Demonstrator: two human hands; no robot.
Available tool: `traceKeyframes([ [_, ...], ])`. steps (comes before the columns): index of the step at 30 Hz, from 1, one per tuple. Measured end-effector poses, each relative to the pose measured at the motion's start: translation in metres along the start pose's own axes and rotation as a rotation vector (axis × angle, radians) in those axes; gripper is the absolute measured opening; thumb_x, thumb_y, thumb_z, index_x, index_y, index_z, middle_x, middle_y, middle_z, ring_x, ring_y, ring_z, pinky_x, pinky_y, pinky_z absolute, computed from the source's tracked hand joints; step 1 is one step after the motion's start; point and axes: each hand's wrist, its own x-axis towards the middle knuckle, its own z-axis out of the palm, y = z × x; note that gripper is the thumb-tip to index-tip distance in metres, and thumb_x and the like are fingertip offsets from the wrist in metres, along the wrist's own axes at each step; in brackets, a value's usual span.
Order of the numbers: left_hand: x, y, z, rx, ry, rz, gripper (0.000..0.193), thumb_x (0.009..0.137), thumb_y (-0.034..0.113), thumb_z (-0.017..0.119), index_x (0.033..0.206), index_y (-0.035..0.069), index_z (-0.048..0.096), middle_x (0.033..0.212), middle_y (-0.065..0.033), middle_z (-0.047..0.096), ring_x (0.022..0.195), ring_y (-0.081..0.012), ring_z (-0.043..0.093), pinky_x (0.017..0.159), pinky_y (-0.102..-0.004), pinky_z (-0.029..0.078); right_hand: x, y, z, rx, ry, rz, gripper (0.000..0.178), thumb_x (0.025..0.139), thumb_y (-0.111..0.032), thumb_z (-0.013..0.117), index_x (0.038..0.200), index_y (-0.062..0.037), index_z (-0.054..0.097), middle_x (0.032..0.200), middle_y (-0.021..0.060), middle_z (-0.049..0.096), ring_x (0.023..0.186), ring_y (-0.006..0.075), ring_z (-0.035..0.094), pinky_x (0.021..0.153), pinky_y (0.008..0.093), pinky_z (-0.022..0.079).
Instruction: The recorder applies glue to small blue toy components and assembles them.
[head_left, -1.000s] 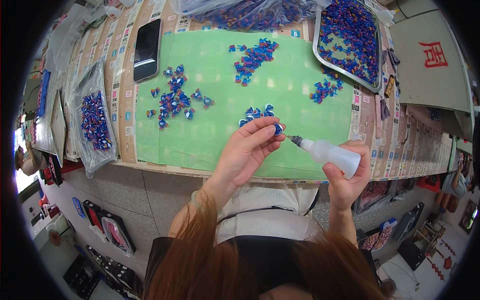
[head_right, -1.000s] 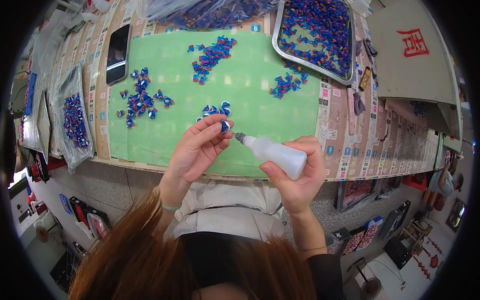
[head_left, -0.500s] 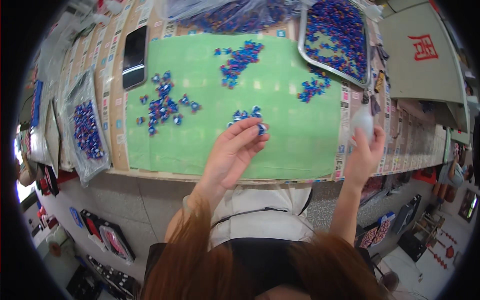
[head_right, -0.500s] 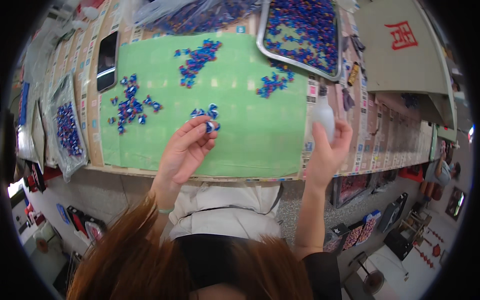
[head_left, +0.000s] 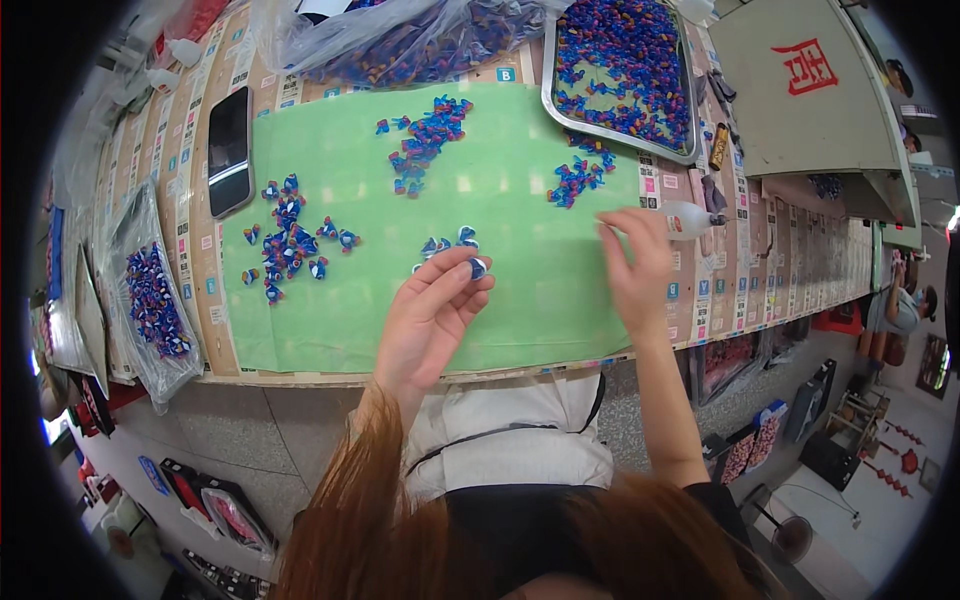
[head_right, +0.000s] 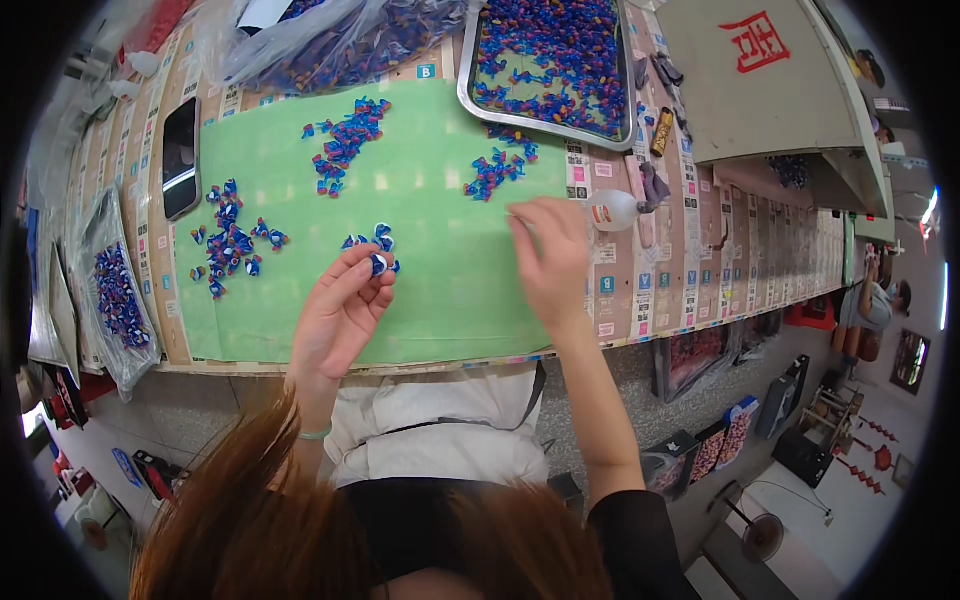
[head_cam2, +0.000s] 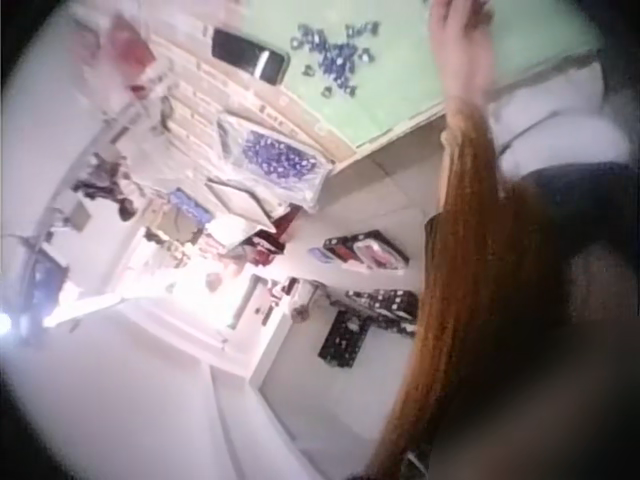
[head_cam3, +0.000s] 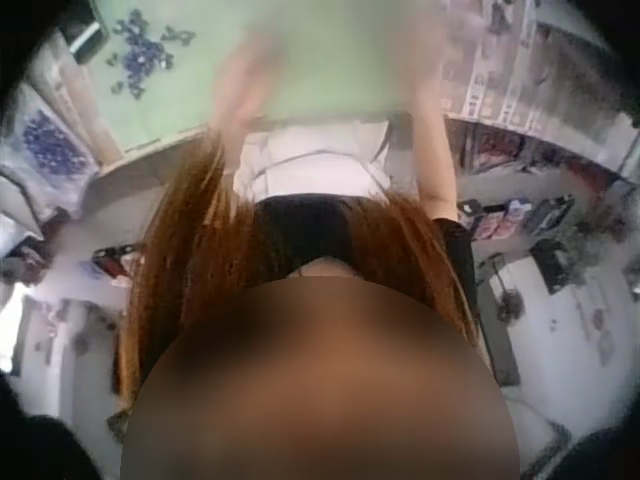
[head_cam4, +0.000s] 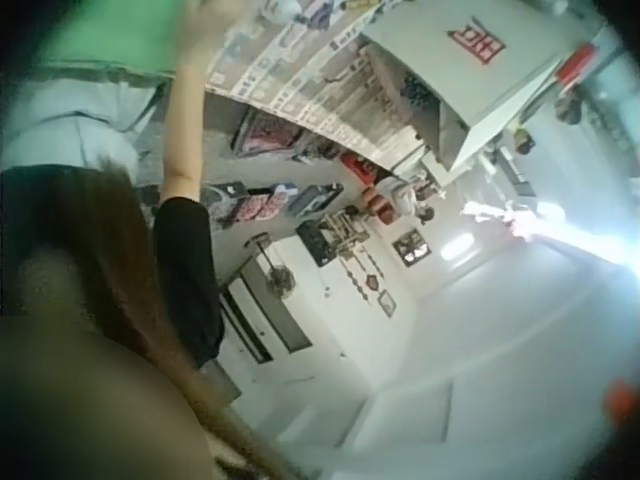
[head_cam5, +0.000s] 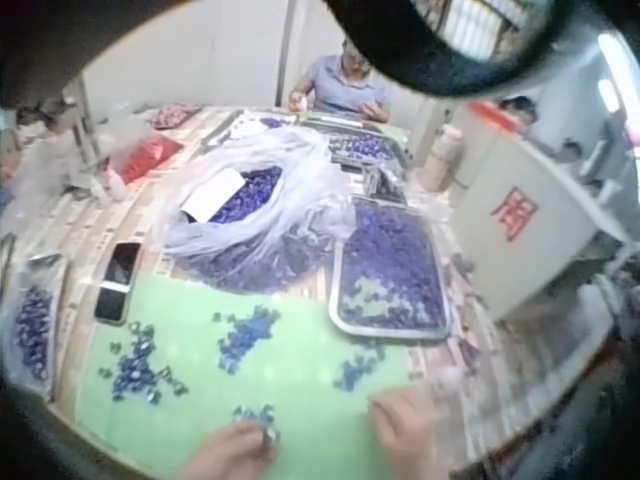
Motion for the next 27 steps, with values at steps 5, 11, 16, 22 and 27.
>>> traceKeyframes([
  [5,-0.003,0.001,0.0,0.007,0.007,0.001,0.019,0.081,0.006,0.05,0.099,0.002,0.052,0.093,-0.0077,0.057,0.082,-0.0144,0.055,0.073,-0.0243,0.045,0.016,-0.002,0.032,-0.147,-0.073,-0.04,0.016,0.067,-0.001,0.059,0.083,-0.0029,0.058,0.079,0.01,0.052,0.076,0.026,0.048,0.068,0.0305,0.039],
  [11,-0.001,-0.001,0.006,0.044,0.044,0.016,0.021,0.081,0.004,0.049,0.101,0.001,0.051,0.093,-0.0092,0.057,0.082,-0.0137,0.056,0.071,-0.0235,0.046,0.001,-0.03,0.021,0.647,-0.158,0.562,0.011,0.08,-0.003,0.049,0.089,0.0009,0.055,0.078,0.0042,0.055,0.074,0.0125,0.051,0.067,0.0226,0.04],
  [16,-0.001,-0.005,0.009,0.078,0.027,0.019,0.021,0.08,0.003,0.05,0.101,0.0,0.052,0.092,-0.0088,0.057,0.083,-0.0145,0.056,0.071,-0.0239,0.046,-0.009,-0.068,0.01,0.924,-0.436,0.628,0.018,0.082,-0.004,0.046,0.098,0.0035,0.052,0.08,0.0045,0.055,0.07,0.0085,0.052,0.064,0.0198,0.041],
  [22,-0.003,-0.007,0.009,0.165,-0.011,0.07,0.021,0.079,0.004,0.051,0.1,-0.001,0.052,0.087,-0.0072,0.057,0.079,-0.0135,0.056,0.069,-0.0231,0.045,-0.012,-0.074,0.015,0.866,-0.393,0.57,0.009,0.08,-0.001,0.051,0.088,0.0021,0.051,0.079,0.0041,0.055,0.073,0.0084,0.053,0.064,0.0193,0.042],
  [27,-0.004,-0.011,0.011,0.347,0.012,0.188,0.02,0.079,0.003,0.052,0.098,-0.002,0.053,0.085,-0.0064,0.057,0.079,-0.0121,0.055,0.07,-0.0231,0.044,-0.016,-0.077,0.02,0.79,-0.356,0.538,0.008,0.079,-0.002,0.052,0.086,0.0019,0.05,0.076,0.0038,0.055,0.07,0.0081,0.053,0.063,0.0185,0.042],
])
